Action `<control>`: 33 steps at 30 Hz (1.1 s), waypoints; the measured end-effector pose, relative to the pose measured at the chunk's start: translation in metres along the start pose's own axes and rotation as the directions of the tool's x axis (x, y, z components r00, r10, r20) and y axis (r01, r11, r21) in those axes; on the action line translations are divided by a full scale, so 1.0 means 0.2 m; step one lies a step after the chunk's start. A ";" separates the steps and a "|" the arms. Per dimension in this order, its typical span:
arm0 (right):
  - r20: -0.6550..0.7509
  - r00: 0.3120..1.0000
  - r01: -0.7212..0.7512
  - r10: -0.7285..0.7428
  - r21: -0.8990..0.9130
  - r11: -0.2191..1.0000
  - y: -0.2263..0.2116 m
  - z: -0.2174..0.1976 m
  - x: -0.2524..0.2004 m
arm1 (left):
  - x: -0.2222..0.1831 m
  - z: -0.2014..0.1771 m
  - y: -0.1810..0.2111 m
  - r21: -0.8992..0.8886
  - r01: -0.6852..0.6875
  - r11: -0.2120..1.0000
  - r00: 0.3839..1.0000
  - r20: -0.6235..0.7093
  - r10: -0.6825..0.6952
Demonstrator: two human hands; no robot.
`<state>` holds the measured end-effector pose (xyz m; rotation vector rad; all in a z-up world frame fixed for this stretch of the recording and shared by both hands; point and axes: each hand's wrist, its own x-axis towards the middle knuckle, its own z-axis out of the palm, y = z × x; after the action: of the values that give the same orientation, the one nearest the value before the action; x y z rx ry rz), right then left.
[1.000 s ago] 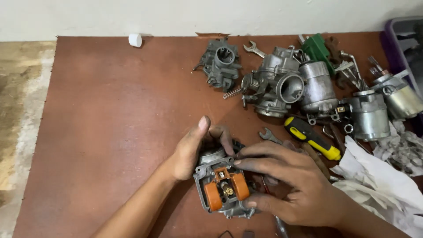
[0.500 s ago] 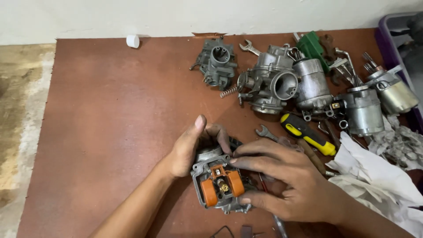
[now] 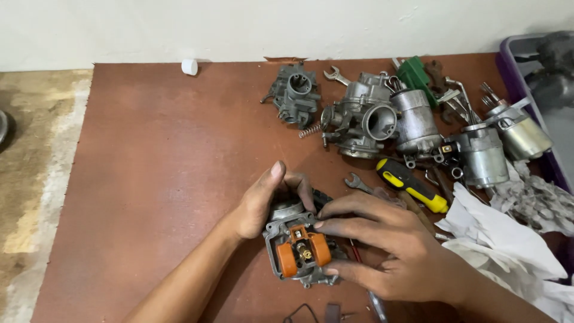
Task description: Disassembling and inspecting the internal components of a motorcycle carburetor.
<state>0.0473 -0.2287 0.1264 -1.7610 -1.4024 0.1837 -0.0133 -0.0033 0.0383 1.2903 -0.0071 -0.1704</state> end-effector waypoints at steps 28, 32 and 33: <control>0.033 0.999 -0.026 0.026 0.021 0.999 0.02 0.01 -0.02 | 0.00 0.01 0.01 0.012 -0.041 0.999 0.998 0.043 0.040; 0.021 1.000 0.004 -0.004 -0.009 1.000 0.02 0.00 -0.01 | -0.01 0.03 0.01 0.012 -0.050 0.999 0.999 0.006 0.050; 0.009 1.000 0.019 -0.019 -0.018 1.000 0.02 0.00 -0.01 | -0.01 0.04 0.02 0.016 -0.041 0.999 0.999 -0.035 0.041</control>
<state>0.0493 -0.2295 0.1224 -1.7628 -1.4301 0.1695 -0.0153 -0.0089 0.0434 1.3071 -0.0048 -0.1127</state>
